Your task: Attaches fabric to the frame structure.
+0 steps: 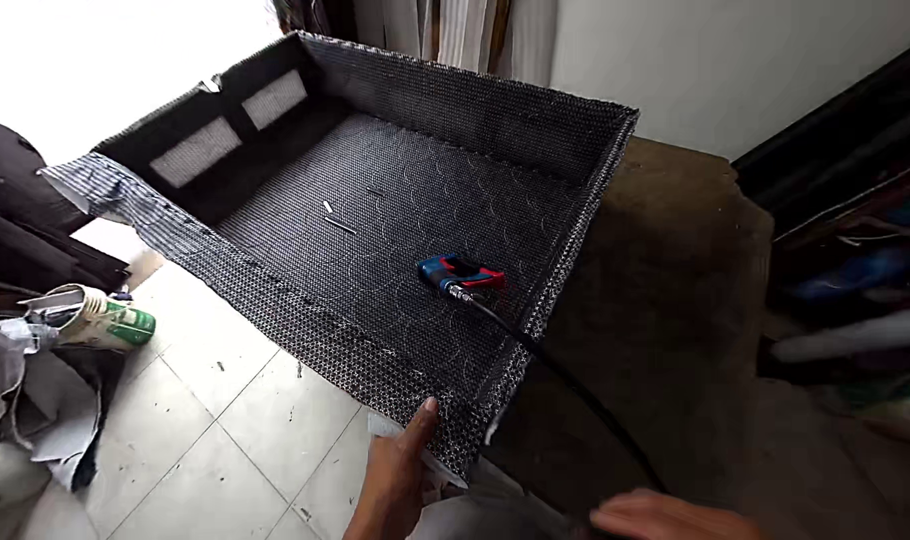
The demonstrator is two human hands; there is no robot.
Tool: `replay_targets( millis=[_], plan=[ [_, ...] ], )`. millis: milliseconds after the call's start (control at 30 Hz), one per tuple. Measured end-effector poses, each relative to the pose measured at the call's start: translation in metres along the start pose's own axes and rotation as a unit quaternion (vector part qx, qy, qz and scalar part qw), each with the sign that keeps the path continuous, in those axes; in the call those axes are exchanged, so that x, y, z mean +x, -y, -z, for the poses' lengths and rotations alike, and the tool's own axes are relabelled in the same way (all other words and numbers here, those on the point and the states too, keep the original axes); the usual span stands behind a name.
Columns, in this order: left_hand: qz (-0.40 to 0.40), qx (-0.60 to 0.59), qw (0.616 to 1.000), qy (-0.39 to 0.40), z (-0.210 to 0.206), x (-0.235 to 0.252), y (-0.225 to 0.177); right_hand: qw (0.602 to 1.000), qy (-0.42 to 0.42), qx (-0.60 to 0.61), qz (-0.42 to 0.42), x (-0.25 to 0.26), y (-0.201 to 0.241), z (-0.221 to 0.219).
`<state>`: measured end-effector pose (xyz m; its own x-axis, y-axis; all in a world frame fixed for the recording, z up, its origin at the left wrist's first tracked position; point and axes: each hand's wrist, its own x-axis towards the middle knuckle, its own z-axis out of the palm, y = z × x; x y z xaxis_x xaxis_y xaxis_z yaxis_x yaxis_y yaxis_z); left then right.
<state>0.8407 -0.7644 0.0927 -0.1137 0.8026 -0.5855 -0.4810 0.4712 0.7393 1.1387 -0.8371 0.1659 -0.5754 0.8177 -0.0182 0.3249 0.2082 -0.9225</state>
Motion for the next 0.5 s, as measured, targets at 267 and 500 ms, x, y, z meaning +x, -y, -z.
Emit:
replay_targets(
  millis=[267,500],
  plan=[
    [-0.002,0.014,1.0,-0.014,-0.002,0.012,-0.006,0.91,-0.145,-0.387,0.025,-0.009,-0.076,-0.014],
    [-0.057,0.035,0.997,-0.025,-0.007,0.014,-0.01,0.885,-0.166,-0.427,0.087,0.044,-0.084,-0.041]
  ],
)
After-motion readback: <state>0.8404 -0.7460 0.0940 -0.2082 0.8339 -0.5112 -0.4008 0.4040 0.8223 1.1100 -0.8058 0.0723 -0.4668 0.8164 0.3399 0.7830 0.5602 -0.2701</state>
